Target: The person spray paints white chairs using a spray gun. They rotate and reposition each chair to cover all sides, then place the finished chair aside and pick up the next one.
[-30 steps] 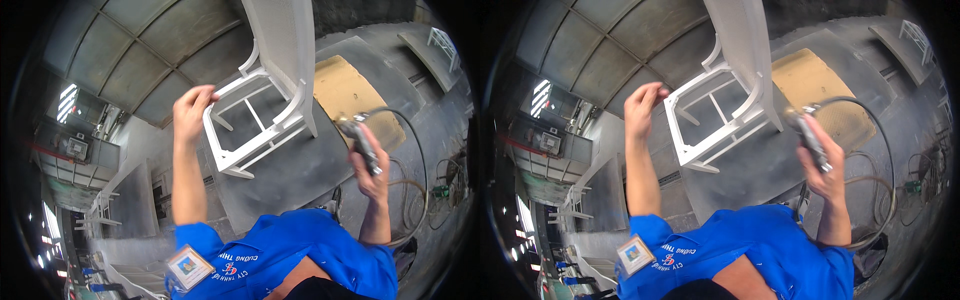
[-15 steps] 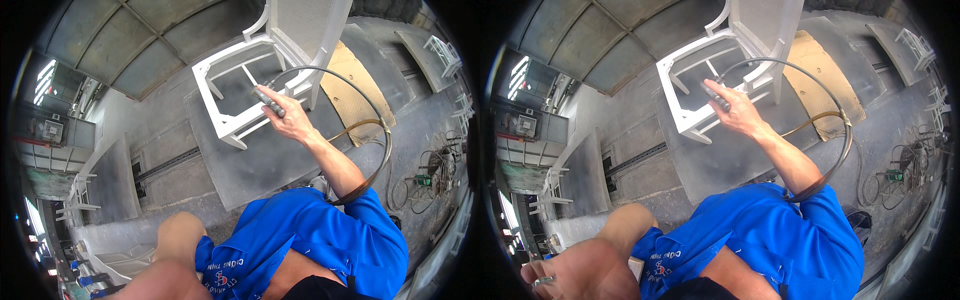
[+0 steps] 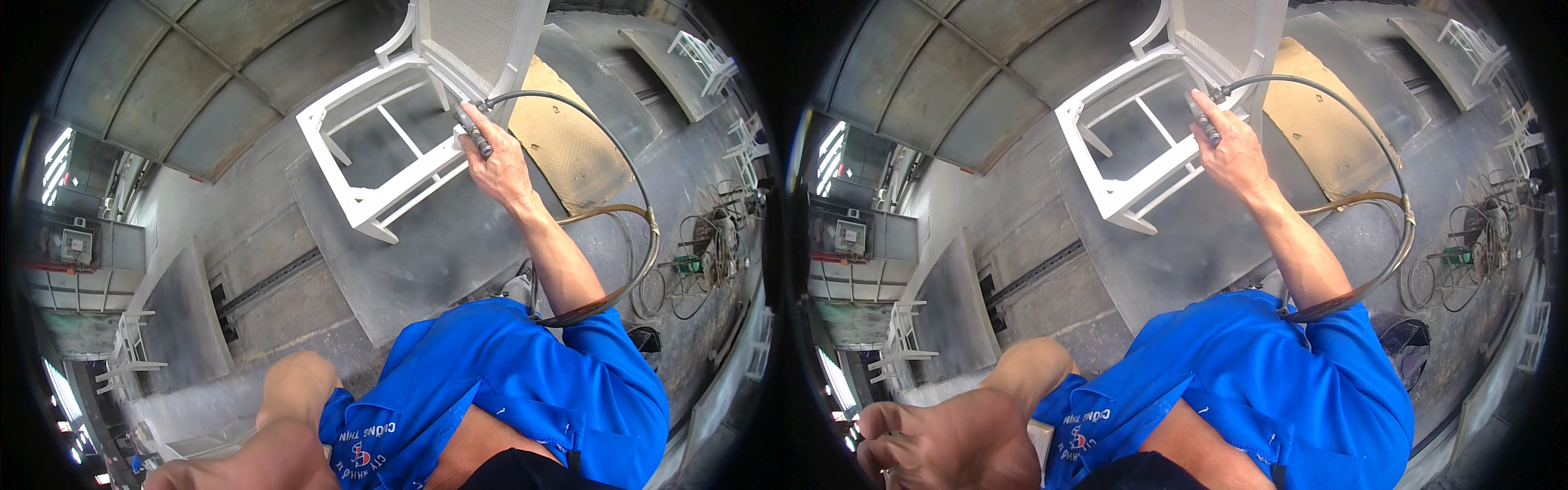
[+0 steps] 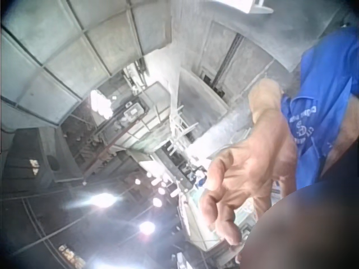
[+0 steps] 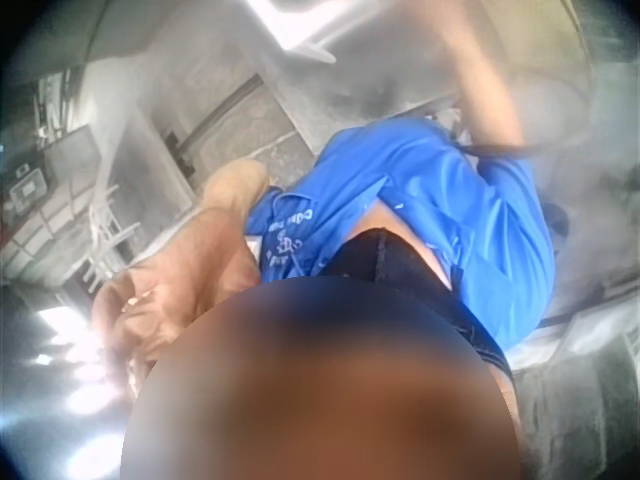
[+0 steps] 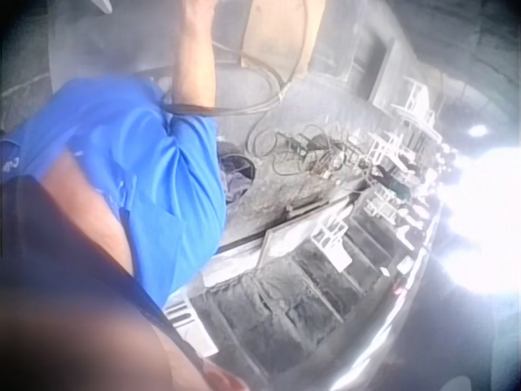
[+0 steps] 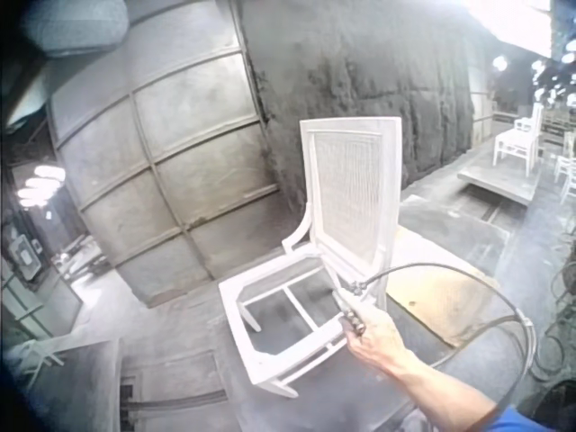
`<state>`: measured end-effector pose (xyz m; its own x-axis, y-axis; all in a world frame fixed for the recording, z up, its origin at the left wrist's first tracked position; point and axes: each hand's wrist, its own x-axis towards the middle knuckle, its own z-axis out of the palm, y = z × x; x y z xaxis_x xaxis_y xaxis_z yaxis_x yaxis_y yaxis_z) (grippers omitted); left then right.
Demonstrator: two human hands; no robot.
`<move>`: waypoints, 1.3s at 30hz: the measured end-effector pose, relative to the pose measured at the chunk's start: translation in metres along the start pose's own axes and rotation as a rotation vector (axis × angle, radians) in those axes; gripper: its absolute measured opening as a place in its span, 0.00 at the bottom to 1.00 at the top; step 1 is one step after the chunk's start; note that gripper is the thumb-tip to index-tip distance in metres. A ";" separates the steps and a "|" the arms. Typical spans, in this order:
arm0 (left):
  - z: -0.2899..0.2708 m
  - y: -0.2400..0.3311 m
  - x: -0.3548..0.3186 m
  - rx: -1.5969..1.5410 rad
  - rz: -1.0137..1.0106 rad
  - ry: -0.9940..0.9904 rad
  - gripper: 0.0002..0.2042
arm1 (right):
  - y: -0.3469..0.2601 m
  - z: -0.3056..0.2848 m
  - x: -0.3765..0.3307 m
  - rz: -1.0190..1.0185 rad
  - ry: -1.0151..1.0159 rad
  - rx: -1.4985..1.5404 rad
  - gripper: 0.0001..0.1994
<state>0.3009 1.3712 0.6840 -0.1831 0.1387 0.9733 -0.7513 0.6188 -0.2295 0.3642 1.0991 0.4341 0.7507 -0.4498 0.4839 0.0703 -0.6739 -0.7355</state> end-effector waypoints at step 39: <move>0.237 -0.423 -0.378 1.399 -1.299 -0.327 0.35 | 0.107 -0.423 -0.312 0.699 -0.224 -0.258 0.36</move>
<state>0.5370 0.8737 0.4111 0.8477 -0.0545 0.5277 -0.3698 -0.7740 0.5140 -0.1402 0.9198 0.4049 0.6809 -0.7101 -0.1792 -0.6029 -0.4046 -0.6876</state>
